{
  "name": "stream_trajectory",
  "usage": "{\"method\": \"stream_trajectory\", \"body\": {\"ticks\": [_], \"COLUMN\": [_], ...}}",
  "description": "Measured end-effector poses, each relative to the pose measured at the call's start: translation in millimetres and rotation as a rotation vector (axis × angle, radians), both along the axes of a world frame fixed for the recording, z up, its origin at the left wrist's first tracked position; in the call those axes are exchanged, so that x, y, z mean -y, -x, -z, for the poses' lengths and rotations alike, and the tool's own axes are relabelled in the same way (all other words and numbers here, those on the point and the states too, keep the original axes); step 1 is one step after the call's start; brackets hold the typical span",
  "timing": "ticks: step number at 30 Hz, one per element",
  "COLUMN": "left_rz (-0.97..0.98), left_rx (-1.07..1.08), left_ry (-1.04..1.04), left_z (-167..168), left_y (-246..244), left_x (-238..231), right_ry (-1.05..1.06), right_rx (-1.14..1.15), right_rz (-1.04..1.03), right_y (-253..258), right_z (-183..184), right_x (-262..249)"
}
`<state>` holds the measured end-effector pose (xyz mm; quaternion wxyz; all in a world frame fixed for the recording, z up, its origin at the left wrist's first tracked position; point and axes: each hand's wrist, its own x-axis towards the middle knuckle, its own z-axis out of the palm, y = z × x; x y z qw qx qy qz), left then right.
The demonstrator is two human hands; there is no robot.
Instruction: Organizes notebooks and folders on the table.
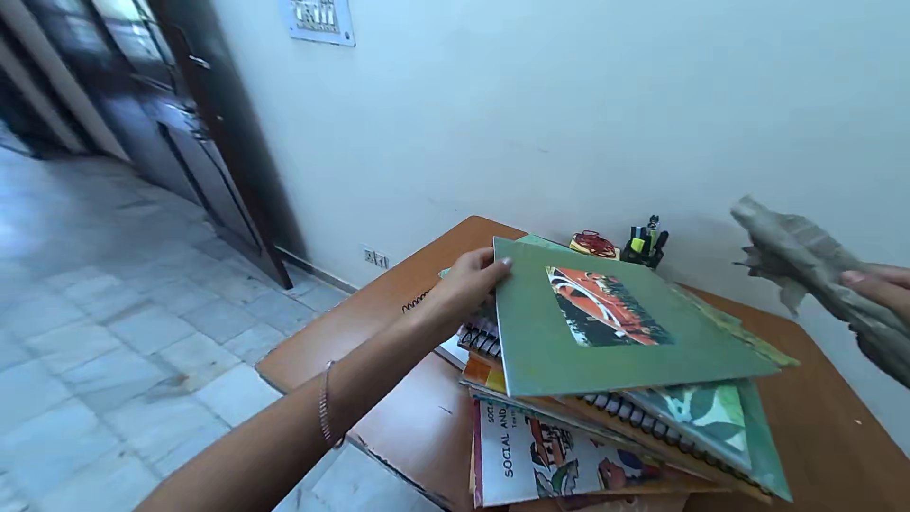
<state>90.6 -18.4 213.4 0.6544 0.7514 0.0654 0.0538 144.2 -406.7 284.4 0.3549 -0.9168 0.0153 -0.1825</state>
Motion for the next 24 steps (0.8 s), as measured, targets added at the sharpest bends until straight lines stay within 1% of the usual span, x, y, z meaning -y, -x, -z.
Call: {"method": "stream_trajectory", "body": {"ticks": [1,3,4,5,6,8,10,12,13,15,17,20,21,24], "left_rz": [0.018,0.023,-0.002,-0.024,-0.017,0.069,0.097,0.036,0.001,-0.063,-0.105,-0.103,-0.098,-0.098], "left_rx": [0.031,0.191,0.351,0.526,0.663,0.819,0.911,0.98,1.012,1.068,1.102,1.093,1.09,1.087], "left_ry": [-0.11,-0.438,-0.617,-0.739,-0.819,-0.895,-0.955,-0.978,-0.98,-0.992,-1.015,-1.017,-1.009,-0.986], "left_z": [-0.8,9.4,21.1,33.7,43.5,57.2,68.3,77.4,81.1,87.2,91.5,96.0,96.5,97.4], "left_y": [12.2,31.7,37.8,41.5,44.6,49.4,51.0,47.2,45.0,41.5,39.5,38.7,38.1,37.7], "left_x": [-5.3,-20.8,-28.3,-34.8,-39.0,-39.9,-33.4,-26.9,-24.6,-21.8,-20.7,-20.7,-20.4,-20.0], "right_ry": [0.036,0.123,0.187,0.27,0.351,0.475,0.569,0.666,0.691,0.71,0.747,0.698,0.695,0.701], "right_rx": [-0.028,-0.133,-0.14,-0.125,-0.122,-0.149,-0.174,-0.148,-0.113,-0.117,-0.019,0.113,0.098,-0.042], "right_rz": [-0.049,-0.144,-0.194,-0.243,-0.291,-0.371,-0.462,-0.535,-0.59,-0.724,-0.768,-0.698,-0.647,-0.465], "right_y": [-1.9,-1.3,-6.3,-14.2,-21.7,-26.8,-12.8,22.2,39.8,63.8,69.7,51.9,42.3,1.4], "right_z": [-2.2,-12.1,-13.7,-12.1,-8.9,1.8,18.2,28.7,30.3,28.5,36.8,51.6,50.4,47.1], "right_x": [-7.8,-30.1,-39.6,-49.5,-62.8,-102.5,-151.6,-197.0,-212.7,-230.8,-231.8,-207.5,-194.6,-140.1]}}
